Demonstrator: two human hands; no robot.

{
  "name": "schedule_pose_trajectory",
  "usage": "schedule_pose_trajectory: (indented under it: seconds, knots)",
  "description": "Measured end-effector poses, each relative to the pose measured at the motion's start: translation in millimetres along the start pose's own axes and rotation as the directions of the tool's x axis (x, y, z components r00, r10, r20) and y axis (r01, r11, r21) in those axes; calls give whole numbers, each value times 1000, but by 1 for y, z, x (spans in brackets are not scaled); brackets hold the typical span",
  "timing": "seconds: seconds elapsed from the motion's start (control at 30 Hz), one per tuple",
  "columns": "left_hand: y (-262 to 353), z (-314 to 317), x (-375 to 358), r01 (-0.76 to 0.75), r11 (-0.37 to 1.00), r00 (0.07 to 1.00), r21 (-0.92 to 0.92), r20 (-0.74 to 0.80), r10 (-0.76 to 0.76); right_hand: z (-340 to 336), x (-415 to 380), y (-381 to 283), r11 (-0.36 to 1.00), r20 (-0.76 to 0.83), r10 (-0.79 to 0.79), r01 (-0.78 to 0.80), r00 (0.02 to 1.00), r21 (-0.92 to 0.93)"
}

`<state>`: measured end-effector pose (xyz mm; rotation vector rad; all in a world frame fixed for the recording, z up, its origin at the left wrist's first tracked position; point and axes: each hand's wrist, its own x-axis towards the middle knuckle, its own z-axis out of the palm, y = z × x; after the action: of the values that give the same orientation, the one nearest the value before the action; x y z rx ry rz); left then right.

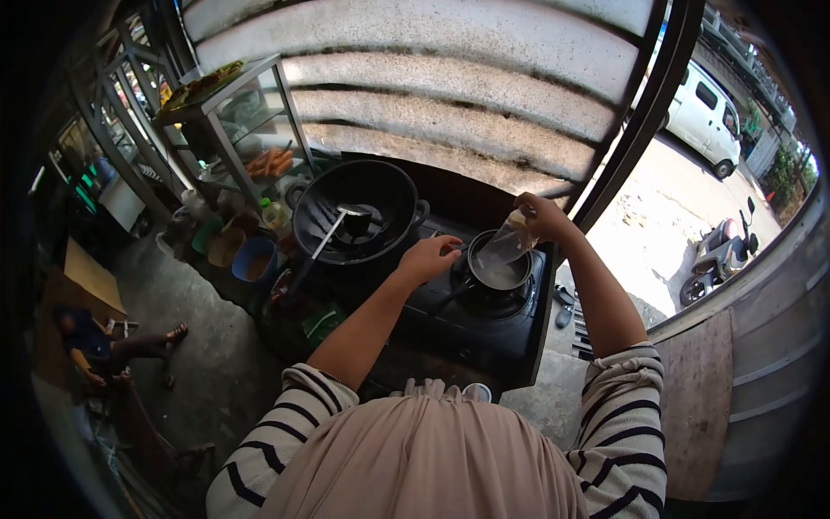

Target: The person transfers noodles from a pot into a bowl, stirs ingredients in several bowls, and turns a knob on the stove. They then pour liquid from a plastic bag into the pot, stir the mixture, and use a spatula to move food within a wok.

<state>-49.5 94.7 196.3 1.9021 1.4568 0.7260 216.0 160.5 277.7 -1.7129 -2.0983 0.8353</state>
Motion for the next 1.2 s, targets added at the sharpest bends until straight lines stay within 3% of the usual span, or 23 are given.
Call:
schedule_pose_trajectory:
  seconds: [0.07, 0.13, 0.17, 0.23, 0.37, 0.43, 0.57, 0.63, 0.77, 1.0, 1.07, 1.2]
  knots:
    - [0, 0, 0, -3, 1000, 1000, 8, 5, 3, 5, 3, 5, 999, 7, -30, 30, 1000, 24]
    - [1, 0, 0, -7, 1000, 1000, 30, 7, 7, 8, 6, 10, 981, 1, -123, 122, 992, -152]
    - [3, -1, 0, -7, 1000, 1000, 31, 7, 7, 9, 8, 13, 981, 1, -123, 122, 992, -151]
    - [4, -2, -1, 6, 1000, 1000, 16, 8, -6, 13, 14, 20, 938, -36, -267, 251, 963, -239]
    - [5, -5, 1, 15, 1000, 1000, 14, 16, -15, 14, 20, 19, 952, -73, -275, 261, 959, -158]
    - [5, -5, 2, 35, 999, 999, 9, 20, -35, 3, 9, -1, 972, 7, -117, 116, 993, -203]
    - [5, -5, 4, 38, 999, 999, 17, 25, -38, 1, 20, 10, 948, 43, -181, 186, 982, -256]
    - [4, -4, 5, 19, 999, 1000, 38, 11, -20, -2, 17, 6, 973, 89, -61, 79, 994, -216]
    - [3, -2, 5, 6, 999, 1000, 36, 3, -6, -1, 20, 11, 977, 99, -49, 68, 994, -201]
    - [5, -3, 7, -11, 998, 1000, 56, -10, 12, -8, 23, 18, 951, 67, -163, 175, 984, -256]
    - [7, -4, 5, -11, 999, 1000, 48, -4, 11, -13, 13, 6, 999, 114, 15, -11, 993, -40]
    - [13, -7, 2, 15, 1000, 1000, 8, 16, -15, -13, 12, 6, 997, 134, 14, -4, 991, -77]
